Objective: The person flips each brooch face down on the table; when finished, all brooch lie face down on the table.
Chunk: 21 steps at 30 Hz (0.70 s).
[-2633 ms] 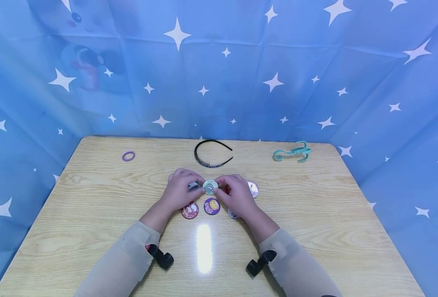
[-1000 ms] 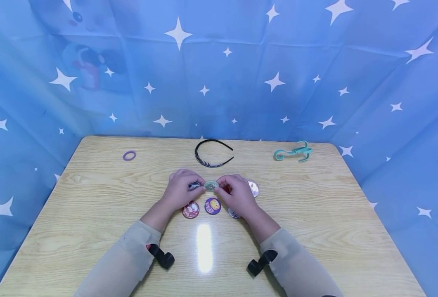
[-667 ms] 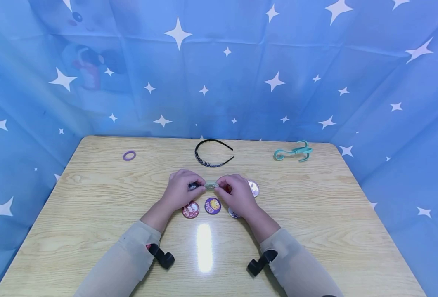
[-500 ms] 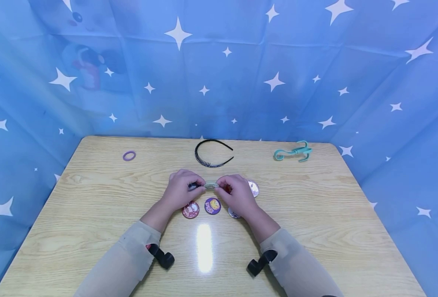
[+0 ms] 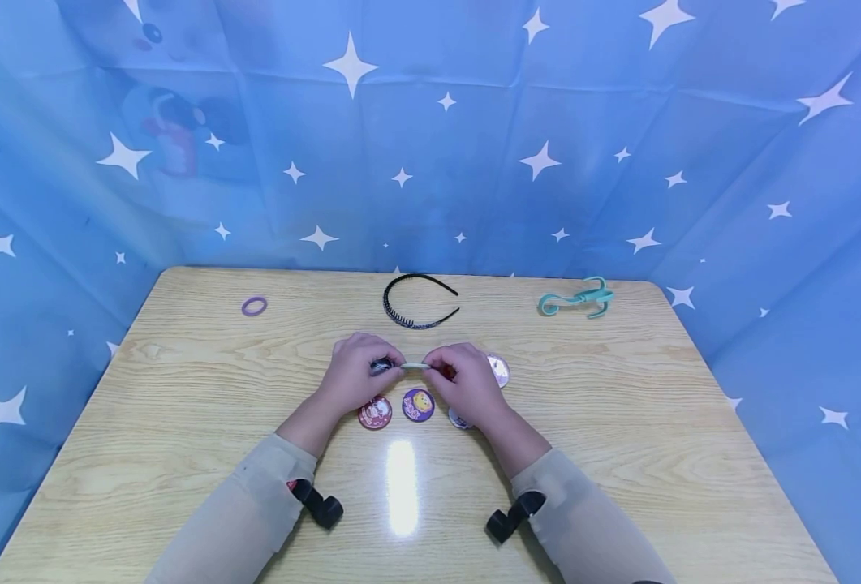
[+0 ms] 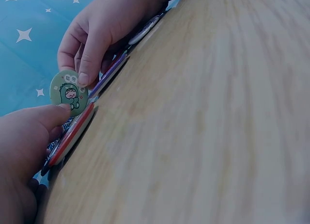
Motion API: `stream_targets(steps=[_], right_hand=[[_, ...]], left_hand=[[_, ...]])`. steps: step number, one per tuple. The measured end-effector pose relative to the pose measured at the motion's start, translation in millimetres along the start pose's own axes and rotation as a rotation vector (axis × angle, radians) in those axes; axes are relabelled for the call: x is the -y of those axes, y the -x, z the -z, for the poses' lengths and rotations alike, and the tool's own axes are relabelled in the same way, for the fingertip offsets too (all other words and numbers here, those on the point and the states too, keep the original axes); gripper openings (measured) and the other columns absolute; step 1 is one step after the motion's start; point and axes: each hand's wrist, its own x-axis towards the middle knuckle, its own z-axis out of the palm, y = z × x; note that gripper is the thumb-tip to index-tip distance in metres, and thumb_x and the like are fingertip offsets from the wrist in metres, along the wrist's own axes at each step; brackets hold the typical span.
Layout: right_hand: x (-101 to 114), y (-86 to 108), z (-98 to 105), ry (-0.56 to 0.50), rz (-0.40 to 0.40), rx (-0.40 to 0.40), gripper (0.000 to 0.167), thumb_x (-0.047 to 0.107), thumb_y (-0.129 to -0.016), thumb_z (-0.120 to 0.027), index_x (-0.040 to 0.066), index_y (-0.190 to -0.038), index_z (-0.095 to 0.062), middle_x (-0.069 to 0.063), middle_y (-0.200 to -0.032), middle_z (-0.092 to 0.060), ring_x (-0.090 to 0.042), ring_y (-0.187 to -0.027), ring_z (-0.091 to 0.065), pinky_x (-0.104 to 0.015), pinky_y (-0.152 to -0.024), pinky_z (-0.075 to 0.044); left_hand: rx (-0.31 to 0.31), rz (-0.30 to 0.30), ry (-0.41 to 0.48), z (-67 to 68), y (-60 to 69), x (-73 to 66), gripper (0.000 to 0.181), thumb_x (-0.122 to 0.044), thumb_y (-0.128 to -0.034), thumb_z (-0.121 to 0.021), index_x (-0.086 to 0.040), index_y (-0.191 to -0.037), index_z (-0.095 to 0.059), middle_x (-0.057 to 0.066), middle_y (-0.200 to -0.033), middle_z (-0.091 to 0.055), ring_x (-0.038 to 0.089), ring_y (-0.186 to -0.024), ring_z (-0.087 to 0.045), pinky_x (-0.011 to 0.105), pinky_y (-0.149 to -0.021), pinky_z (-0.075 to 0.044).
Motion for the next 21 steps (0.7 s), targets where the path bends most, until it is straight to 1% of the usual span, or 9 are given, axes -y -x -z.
stream_targets(steps=[7,12,19,21], right_hand=[[0.3,0.5,-0.5,-0.002,-0.003,-0.001,0.010,0.012,-0.095,-0.081,0.020,-0.098,-0.077,0.011,-0.080,-0.061,-0.016,-0.087,-0.053,-0.038,-0.083,-0.043],[0.0,1.2,-0.6,-0.002,-0.013,0.005,0.009,0.012,-0.096,-0.080,0.019,-0.099,-0.077,0.010,-0.080,-0.063,-0.017,-0.089,-0.054,-0.039,-0.083,-0.044],[1.0,1.9,0.0,-0.016,-0.049,0.008,0.010,0.013,-0.096,-0.079,0.019,-0.104,-0.079,0.010,-0.089,-0.069,-0.017,-0.098,-0.058,-0.039,-0.085,-0.048],[1.5,2.1,0.3,-0.023,-0.057,0.008,0.010,0.016,-0.095,-0.080,0.019,-0.105,-0.079,0.011,-0.090,-0.071,-0.016,-0.100,-0.058,-0.039,-0.086,-0.049]], left_hand=[[-0.020,-0.009,0.022,-0.4,0.3,0.8,0.013,-0.015,-0.0901,-0.087,-0.023,-0.100,-0.082,-0.005,-0.107,-0.079,0.024,-0.113,-0.063,0.058,-0.104,-0.036],[-0.014,0.002,0.029,-0.7,0.6,1.5,0.012,-0.015,-0.0926,-0.085,-0.022,-0.102,-0.083,-0.007,-0.105,-0.079,0.021,-0.109,-0.063,0.056,-0.105,-0.035],[-0.009,0.014,0.029,-1.0,0.4,2.2,0.014,-0.018,-0.0923,-0.085,-0.022,-0.105,-0.083,-0.005,-0.107,-0.079,0.020,-0.110,-0.063,0.056,-0.106,-0.035],[-0.005,0.017,0.026,-1.2,0.2,2.5,0.014,-0.018,-0.0920,-0.085,-0.022,-0.105,-0.083,-0.005,-0.108,-0.079,0.020,-0.110,-0.063,0.056,-0.106,-0.035]])
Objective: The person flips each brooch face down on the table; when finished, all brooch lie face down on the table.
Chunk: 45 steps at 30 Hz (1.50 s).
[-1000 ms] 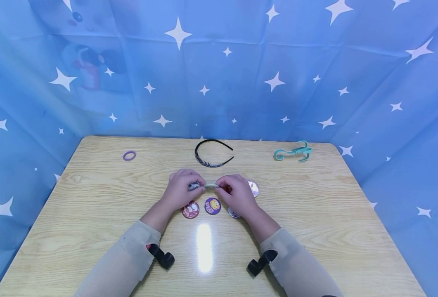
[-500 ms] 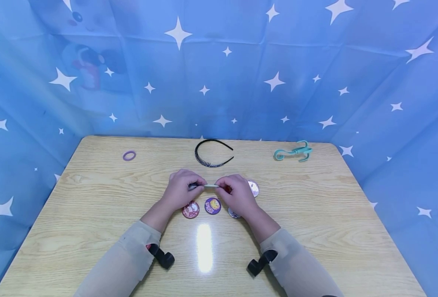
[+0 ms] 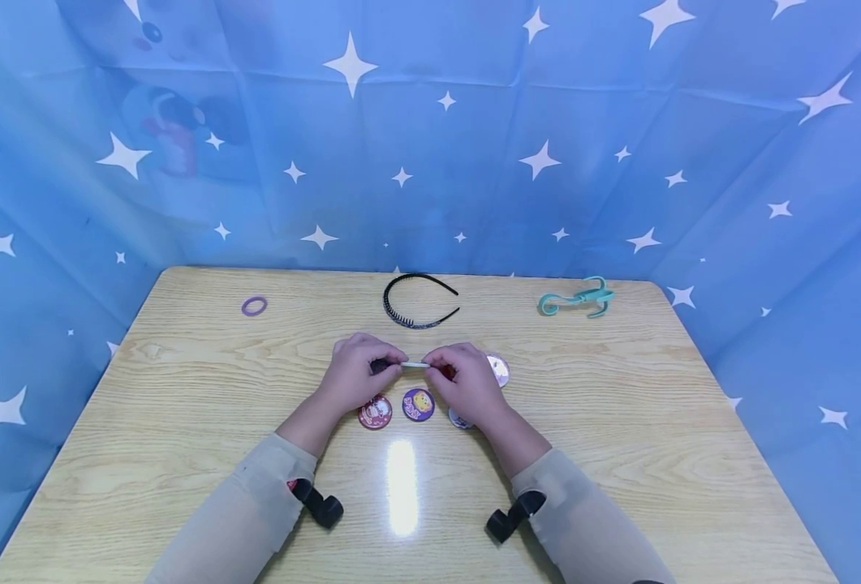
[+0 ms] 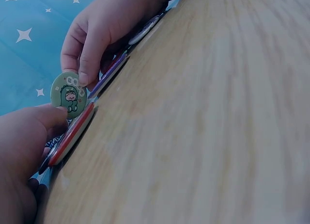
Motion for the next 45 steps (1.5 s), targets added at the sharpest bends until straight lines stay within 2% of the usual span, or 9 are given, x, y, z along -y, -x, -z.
stream_targets(steps=[6,10,24,31,37,41,45], right_hand=[[1.2,0.3,1.3,-0.014,-0.024,0.009,0.020,0.033,-0.094,-0.082,0.020,-0.108,-0.079,0.010,-0.090,-0.069,-0.016,-0.097,-0.058,-0.040,-0.084,-0.047],[-0.4,-0.4,1.1,0.008,-0.037,0.023,0.022,0.038,-0.097,-0.080,0.020,-0.111,-0.080,0.009,-0.091,-0.067,-0.016,-0.097,-0.057,-0.040,-0.085,-0.047],[-1.8,-1.5,0.4,0.066,-0.033,0.042,0.026,0.043,-0.093,-0.084,0.025,-0.111,-0.080,0.014,-0.102,-0.072,-0.013,-0.104,-0.058,-0.040,-0.089,-0.046],[1.8,-1.4,1.6,0.107,-0.025,0.073,0.029,0.041,-0.093,-0.085,0.022,-0.114,-0.081,0.009,-0.109,-0.074,-0.016,-0.108,-0.058,-0.042,-0.093,-0.045],[1.4,-0.9,1.2,0.128,0.002,0.067,0.029,0.040,-0.093,-0.084,0.020,-0.114,-0.081,0.007,-0.110,-0.074,-0.018,-0.110,-0.060,-0.044,-0.095,-0.046],[0.9,-0.5,1.5,0.065,-0.013,0.046,0.027,0.037,-0.093,-0.083,0.020,-0.114,-0.081,0.007,-0.108,-0.074,-0.017,-0.106,-0.060,-0.042,-0.091,-0.047],[1.9,-0.7,3.8,-0.100,-0.089,0.003,0.023,0.030,-0.095,-0.082,0.016,-0.114,-0.080,0.003,-0.102,-0.071,-0.018,-0.095,-0.061,-0.039,-0.083,-0.052]], left_hand=[[0.017,0.003,0.002,0.6,-0.7,0.0,0.016,-0.023,-0.0910,-0.087,-0.023,-0.106,-0.083,-0.007,-0.109,-0.079,0.019,-0.111,-0.061,0.054,-0.106,-0.034],[0.020,-0.002,0.005,1.5,-0.5,-1.1,0.018,-0.028,-0.0904,-0.088,-0.024,-0.107,-0.083,-0.009,-0.108,-0.078,0.019,-0.111,-0.061,0.053,-0.103,-0.034],[0.022,0.000,-0.003,1.1,-0.3,-1.2,0.027,-0.030,-0.0862,-0.092,-0.022,-0.110,-0.082,-0.007,-0.110,-0.078,0.020,-0.111,-0.060,0.053,-0.103,-0.035],[0.037,0.017,-0.028,0.1,0.2,0.0,0.028,-0.028,-0.0851,-0.093,-0.023,-0.111,-0.082,-0.008,-0.108,-0.077,0.021,-0.115,-0.060,0.054,-0.103,-0.035],[0.038,0.014,-0.024,0.5,0.6,-0.4,0.029,-0.027,-0.0848,-0.093,-0.023,-0.111,-0.082,-0.007,-0.114,-0.078,0.022,-0.115,-0.059,0.053,-0.102,-0.034],[0.044,0.009,-0.021,0.7,0.2,0.3,0.027,-0.028,-0.0857,-0.092,-0.024,-0.110,-0.081,-0.008,-0.114,-0.078,0.020,-0.114,-0.060,0.053,-0.102,-0.034],[0.050,0.006,-0.024,1.1,-0.2,0.6,0.025,-0.027,-0.0866,-0.091,-0.023,-0.110,-0.081,-0.009,-0.114,-0.078,0.020,-0.115,-0.060,0.053,-0.104,-0.034]])
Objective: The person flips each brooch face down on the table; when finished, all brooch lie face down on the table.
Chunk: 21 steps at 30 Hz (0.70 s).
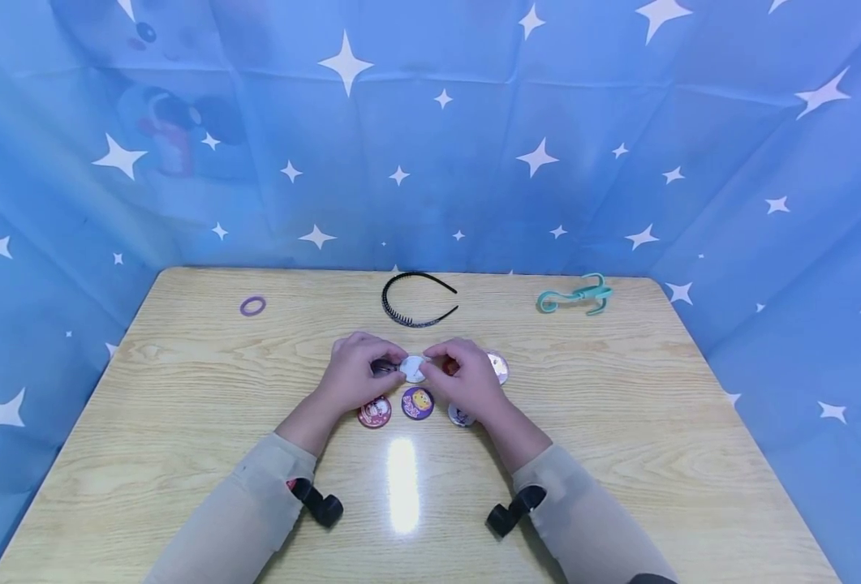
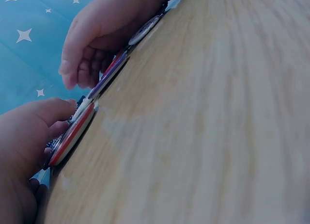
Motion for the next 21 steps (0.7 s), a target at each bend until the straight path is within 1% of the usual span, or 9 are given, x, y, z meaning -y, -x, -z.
stream_targets(steps=[3,8,10,13,15,16,17,19,21], right_hand=[[2,-0.1,2,-0.128,-0.090,-0.026,0.021,0.026,-0.097,-0.081,0.014,-0.114,-0.079,-0.001,-0.103,-0.070,-0.019,-0.092,-0.063,-0.036,-0.080,-0.054],[5,-1.8,7,-0.244,-0.222,-0.044,0.020,0.031,-0.101,-0.076,0.015,-0.113,-0.079,-0.003,-0.105,-0.073,-0.020,-0.090,-0.066,-0.035,-0.077,-0.055],[7,-3.3,11,-0.289,-0.253,-0.054,0.024,0.032,-0.103,-0.073,0.012,-0.112,-0.079,-0.005,-0.105,-0.074,-0.023,-0.093,-0.066,-0.039,-0.082,-0.055],[7,-6.4,18,-0.364,-0.289,-0.065,0.031,0.034,-0.106,-0.067,0.006,-0.113,-0.078,-0.007,-0.109,-0.075,-0.024,-0.104,-0.067,-0.044,-0.095,-0.053],[6,-8.0,23,-0.421,-0.312,-0.067,0.033,0.033,-0.107,-0.065,0.004,-0.114,-0.077,-0.007,-0.113,-0.075,-0.023,-0.112,-0.066,-0.042,-0.104,-0.049],[5,-8.6,25,-0.444,-0.325,-0.069,0.033,0.033,-0.108,-0.063,0.004,-0.114,-0.077,-0.006,-0.115,-0.075,-0.021,-0.114,-0.066,-0.037,-0.105,-0.048],[3,-9.0,27,-0.469,-0.336,-0.071,0.032,0.033,-0.108,-0.062,0.005,-0.115,-0.076,-0.006,-0.116,-0.075,-0.020,-0.113,-0.066,-0.034,-0.102,-0.049],[0,-9.3,31,-0.537,-0.364,-0.086,0.030,0.031,-0.109,-0.061,0.006,-0.115,-0.076,-0.006,-0.115,-0.074,-0.019,-0.101,-0.064,-0.025,-0.084,-0.051],[-3,-10.0,34,-0.623,-0.384,-0.114,0.026,0.026,-0.108,-0.061,0.004,-0.113,-0.075,-0.006,-0.111,-0.074,-0.018,-0.095,-0.061,-0.021,-0.077,-0.049]], left_hand=[[-0.002,-0.004,0.004,0.4,0.3,-0.2,0.026,-0.027,-0.0861,-0.090,-0.022,-0.110,-0.081,-0.007,-0.114,-0.078,0.020,-0.115,-0.060,0.053,-0.105,-0.034],[0.001,-0.023,-0.005,1.2,-0.4,-2.5,0.030,-0.030,-0.0853,-0.089,-0.022,-0.113,-0.081,-0.005,-0.117,-0.077,0.023,-0.115,-0.060,0.054,-0.104,-0.034],[0.016,-0.036,-0.033,1.3,-1.6,-4.0,0.033,-0.034,-0.0858,-0.087,-0.023,-0.116,-0.080,-0.003,-0.121,-0.076,0.024,-0.117,-0.059,0.054,-0.105,-0.035],[0.044,-0.050,-0.080,1.0,-3.3,-5.9,0.037,-0.037,-0.0869,-0.086,-0.023,-0.120,-0.078,-0.001,-0.125,-0.074,0.026,-0.121,-0.058,0.054,-0.108,-0.034],[0.061,-0.056,-0.098,0.5,-3.7,-7.3,0.039,-0.037,-0.0878,-0.085,-0.022,-0.122,-0.077,0.001,-0.126,-0.072,0.027,-0.124,-0.057,0.055,-0.109,-0.034],[0.069,-0.060,-0.101,0.0,-3.7,-8.2,0.039,-0.037,-0.0883,-0.085,-0.021,-0.123,-0.077,0.002,-0.127,-0.072,0.028,-0.124,-0.057,0.055,-0.110,-0.034],[0.078,-0.066,-0.104,-0.5,-3.5,-9.5,0.039,-0.036,-0.0888,-0.085,-0.020,-0.123,-0.077,0.002,-0.127,-0.071,0.028,-0.125,-0.057,0.056,-0.110,-0.034],[0.096,-0.082,-0.100,-2.3,-2.8,-12.6,0.038,-0.035,-0.0897,-0.085,-0.019,-0.124,-0.077,0.004,-0.127,-0.070,0.030,-0.125,-0.057,0.056,-0.109,-0.035],[0.102,-0.099,-0.103,-4.8,-2.6,-16.3,0.037,-0.034,-0.0901,-0.085,-0.019,-0.123,-0.077,0.004,-0.126,-0.070,0.030,-0.124,-0.057,0.057,-0.108,-0.035]])
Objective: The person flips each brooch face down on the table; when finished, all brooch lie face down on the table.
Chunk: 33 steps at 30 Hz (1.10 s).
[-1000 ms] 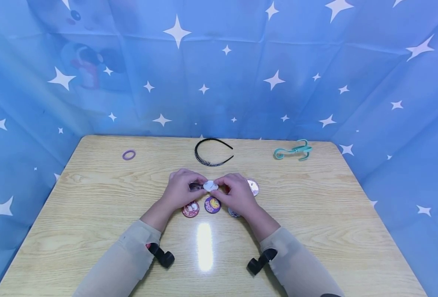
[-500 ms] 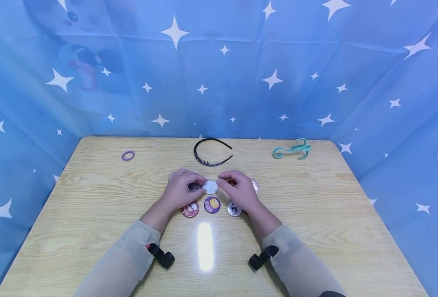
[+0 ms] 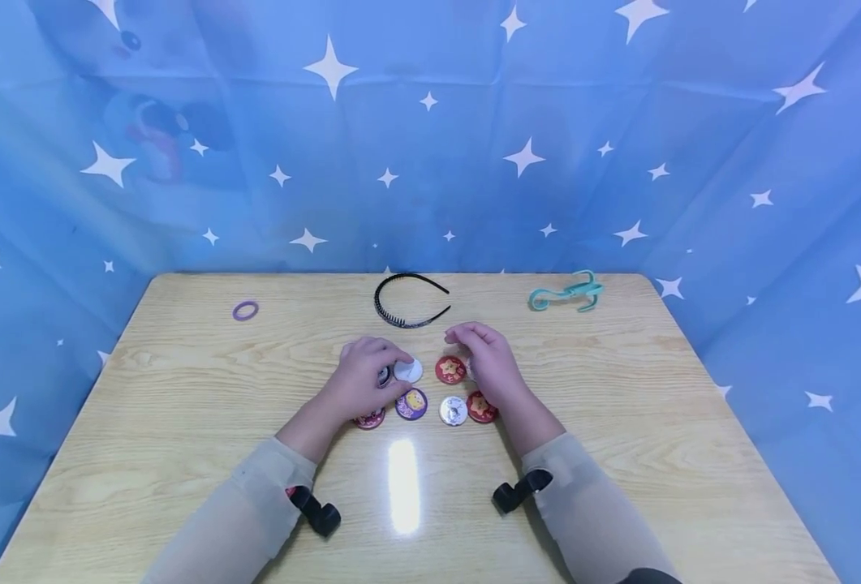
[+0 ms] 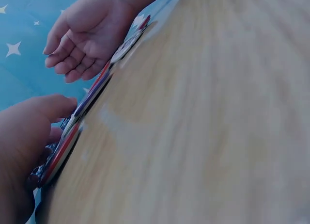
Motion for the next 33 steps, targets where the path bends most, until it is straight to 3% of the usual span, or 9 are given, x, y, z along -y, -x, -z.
stream_targets(steps=[3,5,11,15,18,23,27,30,33], right_hand=[[-1,-3.2,4,-0.132,-0.015,-0.034,0.027,0.020,-0.107,-0.060,-0.004,-0.113,-0.071,-0.005,-0.103,-0.071,-0.020,-0.089,-0.059,-0.022,-0.072,-0.052],[-1,-5.2,6,-0.184,-0.011,-0.059,0.027,0.017,-0.106,-0.061,-0.007,-0.112,-0.070,-0.005,-0.097,-0.069,-0.019,-0.093,-0.062,-0.025,-0.081,-0.053],[0,-5.4,9,-0.220,0.000,-0.085,0.016,0.014,-0.104,-0.062,0.002,-0.099,-0.072,-0.004,-0.092,-0.068,-0.019,-0.087,-0.061,-0.024,-0.075,-0.052],[-1,-1.5,5,-0.315,0.057,-0.129,0.022,0.006,-0.098,-0.056,0.005,-0.078,-0.063,-0.005,-0.079,-0.062,-0.017,-0.073,-0.057,-0.024,-0.064,-0.049],[-3,3.5,2,-0.343,0.165,-0.151,0.022,0.002,-0.088,-0.049,0.001,-0.067,-0.048,-0.010,-0.067,-0.055,-0.017,-0.058,-0.049,-0.022,-0.051,-0.040],[-10,8.6,8,-0.068,0.403,-0.147,0.023,-0.005,-0.093,-0.051,-0.007,-0.070,-0.053,-0.023,-0.062,-0.053,-0.022,-0.051,-0.051,-0.023,-0.047,-0.042],[-16,10.0,21,0.270,0.564,-0.147,0.021,-0.004,-0.095,-0.068,0.003,-0.076,-0.067,-0.013,-0.077,-0.066,-0.022,-0.077,-0.060,-0.025,-0.069,-0.049],[-20,11.4,31,0.453,0.629,-0.139,0.010,0.003,-0.092,-0.077,0.010,-0.084,-0.074,-0.002,-0.091,-0.071,-0.021,-0.096,-0.056,-0.033,-0.085,-0.044],[-24,14.1,39,0.548,0.612,-0.097,0.009,0.010,-0.088,-0.082,0.010,-0.097,-0.079,-0.001,-0.103,-0.073,-0.024,-0.107,-0.055,-0.042,-0.093,-0.042]], left_hand=[[-0.030,-0.019,-0.007,-5.0,-3.7,-7.0,0.036,-0.034,-0.0896,-0.085,-0.019,-0.122,-0.077,0.004,-0.124,-0.070,0.030,-0.122,-0.058,0.057,-0.106,-0.037],[-0.050,-0.029,-0.019,-9.1,-9.8,-13.1,0.037,-0.034,-0.0897,-0.085,-0.019,-0.123,-0.076,0.003,-0.125,-0.071,0.029,-0.122,-0.058,0.057,-0.106,-0.037],[-0.040,-0.037,-0.034,-25.4,-31.0,-34.7,0.044,-0.037,-0.0911,-0.083,-0.020,-0.130,-0.074,0.003,-0.128,-0.070,0.029,-0.124,-0.059,0.054,-0.106,-0.042],[-0.003,0.021,-0.042,-33.6,-39.1,-45.6,0.048,-0.040,-0.0922,-0.082,-0.018,-0.133,-0.072,0.005,-0.133,-0.069,0.031,-0.128,-0.058,0.054,-0.109,-0.042],[0.037,0.081,-0.057,-36.1,-41.3,-49.5,0.052,-0.044,-0.0925,-0.081,-0.017,-0.136,-0.071,0.007,-0.136,-0.068,0.032,-0.130,-0.058,0.052,-0.109,-0.042],[0.075,0.117,-0.098,-38.7,-42.1,-50.3,0.054,-0.046,-0.0913,-0.081,-0.016,-0.135,-0.072,0.006,-0.135,-0.068,0.031,-0.128,-0.057,0.050,-0.106,-0.044],[0.079,0.111,-0.099,-39.9,-42.0,-49.5,0.054,-0.047,-0.0907,-0.082,-0.015,-0.134,-0.072,0.005,-0.134,-0.068,0.030,-0.127,-0.057,0.050,-0.105,-0.044],[0.079,0.102,-0.098,-39.8,-41.6,-47.2,0.055,-0.047,-0.0906,-0.082,-0.015,-0.134,-0.073,0.005,-0.135,-0.067,0.029,-0.128,-0.057,0.050,-0.107,-0.043],[0.075,0.097,-0.106,-38.7,-40.1,-43.6,0.055,-0.047,-0.0896,-0.083,-0.014,-0.133,-0.073,0.004,-0.135,-0.067,0.028,-0.128,-0.057,0.050,-0.109,-0.043]])
